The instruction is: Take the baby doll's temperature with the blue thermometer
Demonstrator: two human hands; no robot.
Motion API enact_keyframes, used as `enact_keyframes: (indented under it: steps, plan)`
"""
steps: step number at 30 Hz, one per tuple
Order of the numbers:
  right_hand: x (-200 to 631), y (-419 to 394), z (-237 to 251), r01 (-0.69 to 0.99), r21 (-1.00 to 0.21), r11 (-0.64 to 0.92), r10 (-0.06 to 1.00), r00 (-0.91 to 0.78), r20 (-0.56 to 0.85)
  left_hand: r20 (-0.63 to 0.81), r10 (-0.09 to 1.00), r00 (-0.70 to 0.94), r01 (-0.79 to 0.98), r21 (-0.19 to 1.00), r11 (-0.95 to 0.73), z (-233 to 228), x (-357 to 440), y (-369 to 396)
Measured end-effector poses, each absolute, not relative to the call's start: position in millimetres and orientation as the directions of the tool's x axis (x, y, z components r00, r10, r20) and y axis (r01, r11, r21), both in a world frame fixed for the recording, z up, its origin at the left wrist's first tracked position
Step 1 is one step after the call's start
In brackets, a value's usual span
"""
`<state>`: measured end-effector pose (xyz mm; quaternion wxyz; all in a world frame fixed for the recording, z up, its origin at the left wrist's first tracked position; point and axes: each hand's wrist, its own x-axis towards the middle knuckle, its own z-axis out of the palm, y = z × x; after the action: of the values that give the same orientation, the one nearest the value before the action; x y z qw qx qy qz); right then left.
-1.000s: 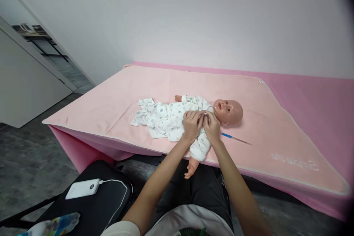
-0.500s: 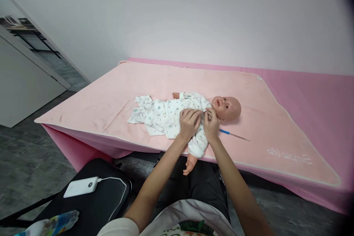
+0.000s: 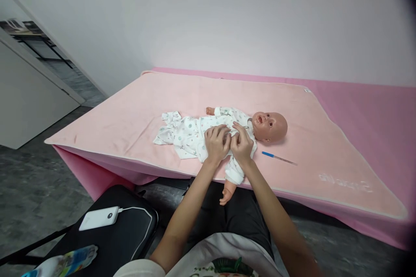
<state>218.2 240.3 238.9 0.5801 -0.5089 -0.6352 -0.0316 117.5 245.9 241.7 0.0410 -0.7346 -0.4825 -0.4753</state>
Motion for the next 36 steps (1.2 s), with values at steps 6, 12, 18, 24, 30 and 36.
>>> enact_keyframes:
  steps: [6, 12, 18, 24, 30, 36]
  plan:
    - [208, 240, 236, 0.642, -0.638, 0.424, 0.715, 0.194, 0.671, 0.71, 0.693, 0.126, 0.746, 0.392, -0.538, 238, 116, 247]
    - [212, 241, 235, 0.63, -0.661, 0.408, 0.731, 0.209, 0.649, 0.709, 0.703, 0.052, 0.69, 0.483, -0.539, 239, 116, 243]
    - [213, 242, 232, 0.616, -0.674, 0.408, 0.745, 0.202, 0.635, 0.731, 0.677, -0.083, 0.694, 0.53, -0.487, 239, 115, 242]
    - [216, 243, 229, 0.595, -0.692, 0.408, 0.746, 0.22, 0.628, 0.734, 0.669, -0.117, 0.666, 0.558, -0.495, 240, 114, 242]
    - [216, 243, 227, 0.582, -0.716, 0.385, 0.753, 0.25, 0.608, 0.748, 0.654, -0.114, 0.69, 0.533, -0.489, 239, 116, 240]
    - [216, 243, 228, 0.602, -0.701, 0.383, 0.745, 0.247, 0.62, 0.738, 0.665, -0.117, 0.724, 0.521, -0.452, 240, 110, 237]
